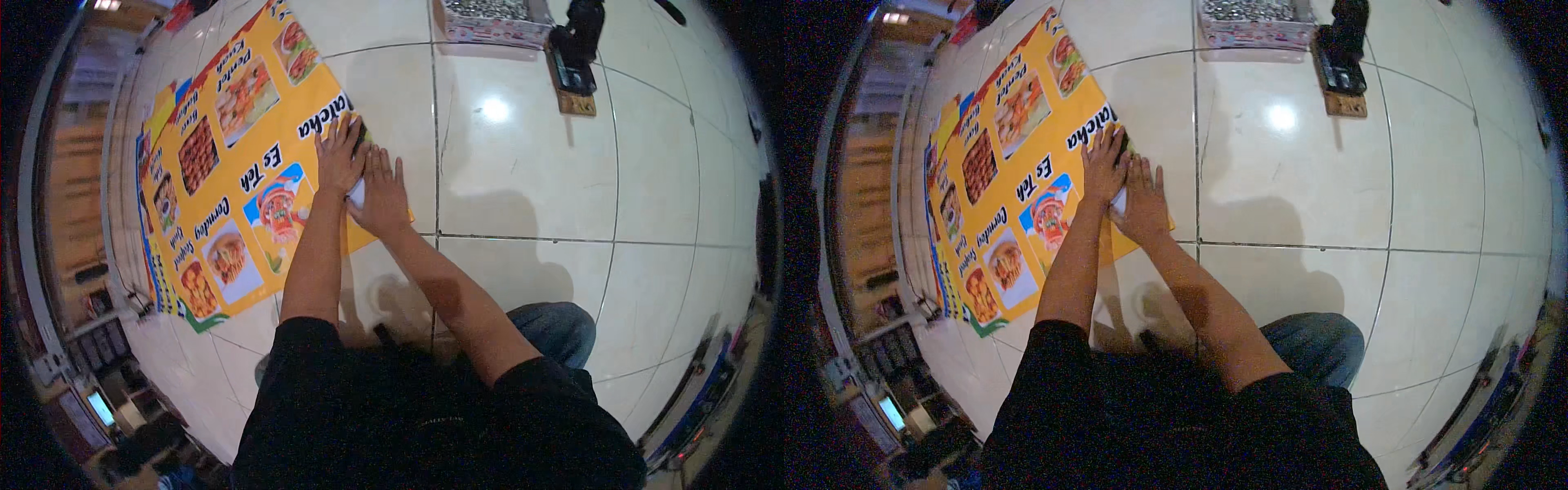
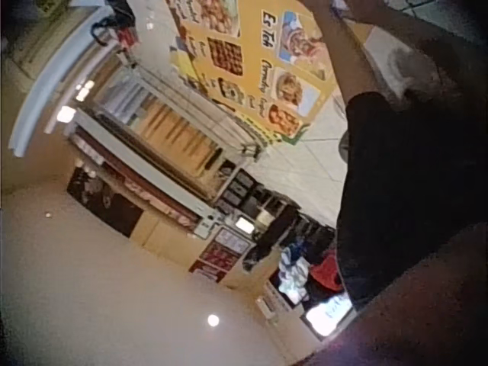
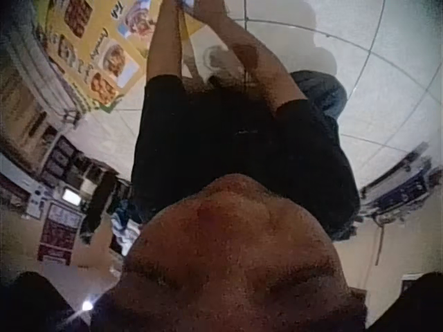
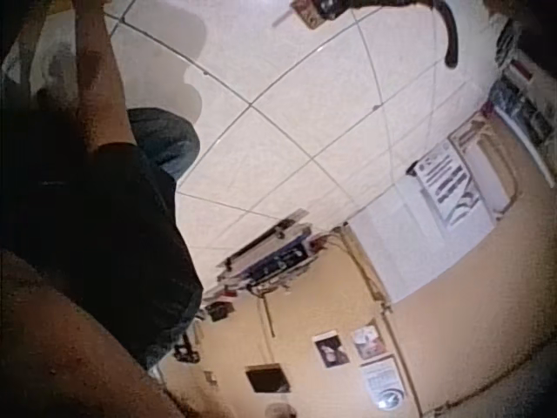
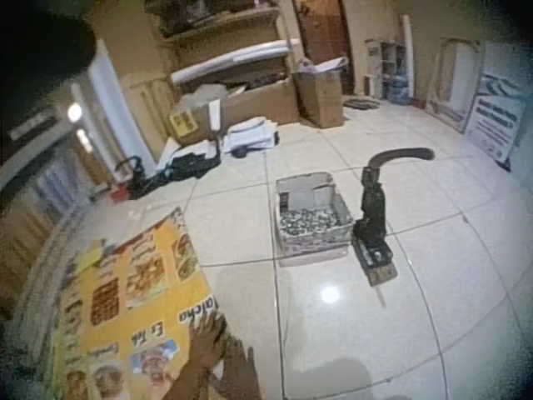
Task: Installing metal grommets into the corners of a vinyl banner using a manual punch tool.
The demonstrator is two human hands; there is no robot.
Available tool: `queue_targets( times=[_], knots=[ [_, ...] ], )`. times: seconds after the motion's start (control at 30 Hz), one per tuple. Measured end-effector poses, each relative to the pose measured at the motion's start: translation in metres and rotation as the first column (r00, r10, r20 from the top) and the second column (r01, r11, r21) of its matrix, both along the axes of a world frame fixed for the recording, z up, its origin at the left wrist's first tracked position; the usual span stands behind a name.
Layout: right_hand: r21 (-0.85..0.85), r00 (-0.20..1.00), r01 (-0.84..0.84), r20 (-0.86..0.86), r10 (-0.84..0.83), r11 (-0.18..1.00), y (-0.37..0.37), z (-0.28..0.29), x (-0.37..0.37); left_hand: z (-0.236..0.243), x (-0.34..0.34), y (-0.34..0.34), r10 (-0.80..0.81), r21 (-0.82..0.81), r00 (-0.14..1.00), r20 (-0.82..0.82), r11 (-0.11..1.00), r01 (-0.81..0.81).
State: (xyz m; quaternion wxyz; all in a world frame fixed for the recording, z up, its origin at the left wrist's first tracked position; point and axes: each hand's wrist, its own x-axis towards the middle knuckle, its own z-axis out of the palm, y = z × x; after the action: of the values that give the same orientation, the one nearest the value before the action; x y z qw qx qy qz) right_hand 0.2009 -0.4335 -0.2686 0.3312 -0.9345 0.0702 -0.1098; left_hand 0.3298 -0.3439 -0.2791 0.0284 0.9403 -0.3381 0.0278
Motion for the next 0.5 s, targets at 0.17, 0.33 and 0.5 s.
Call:
queue_targets(
  times=[0.17, 0.33, 0.5],
  knots=[
    [-0.054, 0.997, -0.07, -0.044, 0.068, 0.996, -0.023, -0.004, -0.032, 0.013, -0.005, -0.008, 0.025, 0.011, 1.0, -0.001, 1.0, -0.025],
    [-0.213, 1.0, -0.007, 0.002, 0.008, 0.977, -0.018, 0.002, -0.071, 0.009, -0.008, -0.004, 0.037, -0.033, 0.998, 0.051, 0.999, -0.035],
    [-0.273, 0.984, -0.026, -0.179, -0.024, 0.962, -0.007, 0.018, -0.106, 0.004, -0.006, 0.001, 0.03, -0.087, 0.995, 0.098, 0.996, -0.022]
  ],
)
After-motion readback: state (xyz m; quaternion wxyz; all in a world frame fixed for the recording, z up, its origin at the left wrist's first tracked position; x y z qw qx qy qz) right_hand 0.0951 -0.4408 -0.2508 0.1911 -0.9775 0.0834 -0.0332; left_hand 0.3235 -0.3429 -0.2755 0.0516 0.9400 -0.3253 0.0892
